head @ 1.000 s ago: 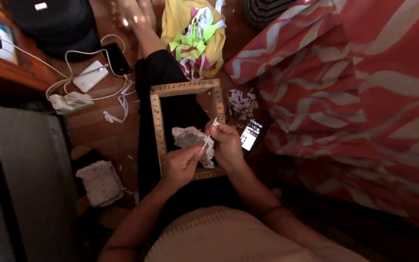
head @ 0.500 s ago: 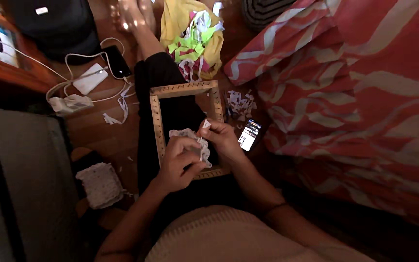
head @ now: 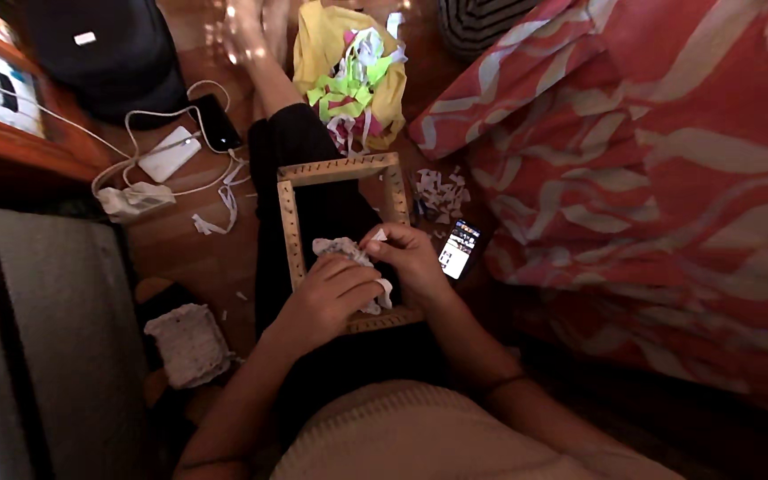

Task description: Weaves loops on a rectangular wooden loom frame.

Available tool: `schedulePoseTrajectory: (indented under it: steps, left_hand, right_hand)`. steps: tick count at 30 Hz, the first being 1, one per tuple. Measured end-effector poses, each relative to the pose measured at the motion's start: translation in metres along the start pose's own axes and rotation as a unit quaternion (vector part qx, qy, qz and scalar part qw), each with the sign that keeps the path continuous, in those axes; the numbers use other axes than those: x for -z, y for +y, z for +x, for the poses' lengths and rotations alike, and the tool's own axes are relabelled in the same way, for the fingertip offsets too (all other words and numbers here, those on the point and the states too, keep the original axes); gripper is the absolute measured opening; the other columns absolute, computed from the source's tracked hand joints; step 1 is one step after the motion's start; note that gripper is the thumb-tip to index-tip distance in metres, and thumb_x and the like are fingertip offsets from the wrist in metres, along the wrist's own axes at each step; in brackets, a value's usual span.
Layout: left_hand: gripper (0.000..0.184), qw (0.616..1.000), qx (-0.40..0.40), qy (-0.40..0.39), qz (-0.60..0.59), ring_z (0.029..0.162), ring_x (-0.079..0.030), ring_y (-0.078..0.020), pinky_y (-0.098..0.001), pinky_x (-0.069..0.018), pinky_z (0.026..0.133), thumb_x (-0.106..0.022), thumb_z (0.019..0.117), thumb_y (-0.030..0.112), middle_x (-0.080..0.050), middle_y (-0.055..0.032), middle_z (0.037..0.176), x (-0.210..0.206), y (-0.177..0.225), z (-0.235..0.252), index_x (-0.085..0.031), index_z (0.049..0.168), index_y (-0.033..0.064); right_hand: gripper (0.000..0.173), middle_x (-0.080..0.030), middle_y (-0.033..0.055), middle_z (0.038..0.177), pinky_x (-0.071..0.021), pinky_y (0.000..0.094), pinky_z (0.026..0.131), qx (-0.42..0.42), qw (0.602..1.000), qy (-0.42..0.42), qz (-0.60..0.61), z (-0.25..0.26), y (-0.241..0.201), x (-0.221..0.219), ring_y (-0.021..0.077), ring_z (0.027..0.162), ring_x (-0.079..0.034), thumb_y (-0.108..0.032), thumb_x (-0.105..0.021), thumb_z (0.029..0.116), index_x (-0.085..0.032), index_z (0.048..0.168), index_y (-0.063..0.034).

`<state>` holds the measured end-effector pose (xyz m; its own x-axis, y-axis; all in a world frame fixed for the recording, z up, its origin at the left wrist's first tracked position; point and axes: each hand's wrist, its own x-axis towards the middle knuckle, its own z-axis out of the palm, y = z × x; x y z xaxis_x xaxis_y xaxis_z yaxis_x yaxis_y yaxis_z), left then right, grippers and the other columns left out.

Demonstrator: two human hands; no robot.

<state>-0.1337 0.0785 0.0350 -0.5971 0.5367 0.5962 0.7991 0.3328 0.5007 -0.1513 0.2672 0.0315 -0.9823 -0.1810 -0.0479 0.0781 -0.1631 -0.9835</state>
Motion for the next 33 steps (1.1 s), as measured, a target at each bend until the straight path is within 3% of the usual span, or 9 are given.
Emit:
schedulePoseTrajectory:
  steps: [4, 10, 14, 18, 21, 24, 28, 31, 33]
  left_hand:
    - [0.013, 0.997, 0.051, 0.058, -0.010, 0.097, -0.068, -0.0172, -0.0277, -0.0517, 0.096, -0.056, 0.1032, 0.007, -0.072, -0.0098, 0.099, -0.001, 0.002, 0.000, -0.068, 0.109, 0.0044]
    - [0.012, 0.993, 0.069, 0.090, 0.020, 0.095, -0.065, -0.0194, -0.0297, -0.0514, 0.092, -0.063, 0.0968, 0.003, -0.069, -0.0117, 0.096, 0.000, -0.001, -0.001, -0.074, 0.095, 0.0052]
    - [0.009, 0.984, 0.144, 0.104, -0.010, 0.093, -0.059, -0.0123, -0.0161, -0.0497, 0.087, -0.066, 0.0962, 0.005, -0.057, -0.0140, 0.101, -0.003, 0.005, 0.003, -0.074, 0.098, 0.0009]
    - [0.022, 0.966, 0.246, 0.073, -0.039, 0.092, -0.064, -0.0141, -0.0237, -0.0532, 0.087, -0.067, 0.0941, 0.005, -0.064, -0.0143, 0.100, 0.001, 0.010, 0.010, -0.058, 0.112, -0.0043]
    - [0.028, 0.955, 0.291, 0.055, -0.034, 0.092, -0.067, -0.0188, -0.0301, -0.0560, 0.085, -0.068, 0.0910, 0.000, -0.067, -0.0179, 0.103, 0.006, 0.010, 0.013, -0.063, 0.118, -0.0077]
    - [0.008, 0.951, 0.297, 0.083, -0.022, 0.093, -0.066, -0.0142, -0.0235, -0.0541, 0.084, -0.067, 0.0873, -0.004, -0.068, -0.0146, 0.097, 0.008, 0.004, 0.011, -0.070, 0.095, -0.0045]
    - [0.012, 0.920, 0.350, 0.124, -0.123, 0.088, -0.067, -0.0035, -0.0191, -0.0572, 0.081, -0.069, 0.0913, 0.002, -0.068, -0.0062, 0.099, 0.016, -0.003, 0.003, -0.070, 0.102, -0.0024]
    - [0.014, 0.892, 0.393, 0.133, -0.177, 0.081, -0.068, -0.0009, -0.0195, -0.0587, 0.077, -0.068, 0.0920, 0.000, -0.071, -0.0003, 0.095, 0.020, -0.002, 0.004, -0.068, 0.106, -0.0013]
    - [0.014, 0.885, 0.405, 0.133, -0.189, 0.079, -0.068, -0.0005, -0.0195, -0.0587, 0.075, -0.067, 0.0928, -0.001, -0.071, 0.0011, 0.092, 0.020, -0.003, 0.003, -0.067, 0.107, -0.0010]
  right_hand:
    - [0.013, -0.073, -0.0058, 0.091, -0.0580, 0.0194, 0.075, -0.004, 1.000, -0.008, -0.009, 0.000, -0.001, 0.000, -0.0005, 0.079, -0.067, -0.006, -0.060, 0.0974, -0.073, 0.094, -0.0080]
    - [0.008, -0.072, -0.0034, 0.090, -0.0582, 0.0202, 0.077, 0.032, 0.999, -0.024, -0.037, 0.002, -0.003, 0.002, 0.0010, 0.082, -0.068, -0.001, -0.066, 0.0922, -0.072, 0.091, -0.0052]
    - [0.004, -0.070, -0.0032, 0.087, -0.0555, 0.0169, 0.072, 0.076, 0.994, -0.008, -0.076, 0.004, -0.007, -0.001, -0.0009, 0.078, -0.064, -0.001, -0.072, 0.0876, -0.071, 0.088, -0.0044]
    - [0.003, -0.068, 0.0019, 0.089, -0.0549, 0.0159, 0.072, 0.150, 0.978, -0.004, -0.146, 0.005, -0.012, -0.007, 0.0012, 0.080, -0.063, -0.002, -0.073, 0.0864, -0.071, 0.086, -0.0006]
    - [0.004, -0.070, 0.0048, 0.088, -0.0530, 0.0278, 0.083, 0.226, 0.948, -0.032, -0.223, 0.008, -0.010, -0.013, 0.0111, 0.088, -0.064, -0.007, -0.074, 0.0862, -0.076, 0.085, -0.0029]
    - [0.007, -0.069, 0.0062, 0.091, -0.0531, 0.0309, 0.083, 0.258, 0.930, -0.053, -0.256, 0.009, -0.008, -0.017, 0.0140, 0.089, -0.064, -0.009, -0.074, 0.0889, -0.077, 0.091, -0.0036]
    - [0.021, -0.065, 0.0102, 0.093, -0.0522, 0.0205, 0.066, 0.199, 0.931, -0.056, -0.299, 0.010, -0.008, -0.014, 0.0100, 0.074, -0.059, -0.009, -0.074, 0.0893, -0.072, 0.107, 0.0014]
    - [0.023, -0.066, 0.0118, 0.094, -0.0568, 0.0281, 0.071, 0.141, 0.927, -0.088, -0.336, 0.013, -0.006, -0.011, 0.0160, 0.078, -0.064, -0.008, -0.072, 0.0920, -0.073, 0.114, 0.0000]
    - [0.017, -0.067, 0.0118, 0.095, -0.0575, 0.0293, 0.077, 0.150, 0.926, -0.104, -0.330, 0.017, -0.001, -0.009, 0.0171, 0.084, -0.066, -0.006, -0.069, 0.0941, -0.074, 0.109, 0.0002]
